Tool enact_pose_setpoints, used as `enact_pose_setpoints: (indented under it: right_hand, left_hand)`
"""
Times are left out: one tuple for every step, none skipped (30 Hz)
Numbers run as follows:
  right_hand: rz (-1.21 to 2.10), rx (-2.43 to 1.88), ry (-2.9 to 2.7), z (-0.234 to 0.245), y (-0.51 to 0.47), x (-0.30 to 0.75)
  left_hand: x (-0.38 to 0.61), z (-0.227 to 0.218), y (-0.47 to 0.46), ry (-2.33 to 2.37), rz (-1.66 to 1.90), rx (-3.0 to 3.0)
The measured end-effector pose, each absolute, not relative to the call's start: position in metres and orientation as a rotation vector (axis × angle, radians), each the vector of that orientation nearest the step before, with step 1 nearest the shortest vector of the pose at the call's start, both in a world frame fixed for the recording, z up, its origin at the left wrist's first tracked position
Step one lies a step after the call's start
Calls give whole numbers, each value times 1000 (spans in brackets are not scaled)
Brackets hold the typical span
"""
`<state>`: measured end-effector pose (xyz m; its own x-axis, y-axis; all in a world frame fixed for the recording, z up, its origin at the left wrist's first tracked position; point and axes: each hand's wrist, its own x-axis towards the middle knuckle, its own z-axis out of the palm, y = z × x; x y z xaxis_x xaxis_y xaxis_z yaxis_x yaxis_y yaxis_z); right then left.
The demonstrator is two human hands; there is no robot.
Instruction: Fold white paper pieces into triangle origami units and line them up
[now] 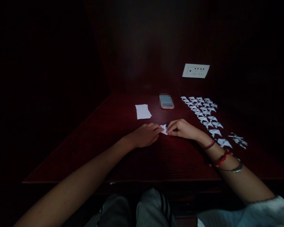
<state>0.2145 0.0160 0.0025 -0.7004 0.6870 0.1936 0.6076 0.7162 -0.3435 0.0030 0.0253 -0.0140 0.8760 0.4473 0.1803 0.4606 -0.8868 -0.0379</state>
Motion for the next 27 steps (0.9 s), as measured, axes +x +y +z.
enact_pose_setpoints:
  right_hand:
    - [364, -1022, -2612, 3, 16, 215]
    - [366, -1029, -2606, 3, 16, 215]
    - [371, -1035, -2600, 2, 16, 215]
    - [376, -1038, -2593, 2, 16, 215]
    - [381, -1039, -2589, 2, 16, 215]
    - [386, -1040, -2584, 1, 16, 215]
    - [389, -1044, -2578, 1, 17, 215]
    - [391, -1053, -2568, 0, 17, 215]
    - [390, -1068, -2554, -1, 17, 215]
    - [389, -1086, -2538, -2, 18, 214]
    - [385, -1105, -2521, -3, 18, 213]
    - [380, -1119, -2507, -3, 18, 212]
    - [367, -1127, -2499, -4, 18, 211]
    - [349, -1128, -2500, -4, 17, 210]
    - [325, -1123, -2509, -3, 17, 209]
    - [298, -1113, -2524, -3, 16, 209]
    - [272, -1104, -2544, -2, 16, 209]
    - [249, -1097, -2563, -1, 15, 209]
    - [233, -1093, -2581, 0, 15, 210]
    - [223, -1091, -2597, 0, 15, 210]
    - [214, -1091, -2608, 1, 15, 211]
    - [204, -1091, -2615, 1, 15, 212]
    - [195, -1091, -2618, 1, 15, 213]
    - [189, -1091, -2620, 0, 16, 214]
    - [184, -1091, -2620, 0, 16, 214]
    - [180, -1091, -2618, 0, 16, 214]
    - [176, -1089, -2618, -1, 16, 214]
  left_hand:
    - [3, -14, 25, -719, -255, -2959]
    - [3, -15, 25, -714, -250, -2953]
    - [4, -15, 25, -708, -244, -2949]
    - [4, -16, 25, -704, -238, -2944]
    - [4, -16, 26, -703, -234, -2938]
    - [5, -17, 26, -706, -231, -2931]
    - [5, -17, 26, -712, -228, -2924]
    - [6, -18, 25, -720, -223, -2916]
    - [6, -18, 25, -730, -220, -2908]
    - [7, -18, 25, -739, -216, -2902]
    - [7, -18, 25, -746, -213, -2897]
    - [8, -18, 24, -753, -212, -2893]
    - [8, -18, 24, -758, -211, -2891]
    - [9, -17, 24, -763, -210, -2891]
    - [9, -17, 24, -768, -210, -2892]
    - [9, -17, 24, -773, -210, -2893]
    - [9, -16, 23, -777, -210, -2896]
    - [9, -16, 23, -782, -211, -2899]
    - [9, -15, 23, -785, -212, -2903]
    - [9, -15, 24, -785, -213, -2908]
    - [9, -15, 24, -783, -215, -2914]
    - [8, -15, 24, -780, -217, -2919]
    - [8, -15, 24, -776, -219, -2924]
    - [8, -15, 25, -771, -221, -2928]
    - [8, -16, 25, -765, -223, -2933]
    - [8, -16, 26, -760, -225, -2937]
    - [8, -16, 26, -756, -228, -2941]
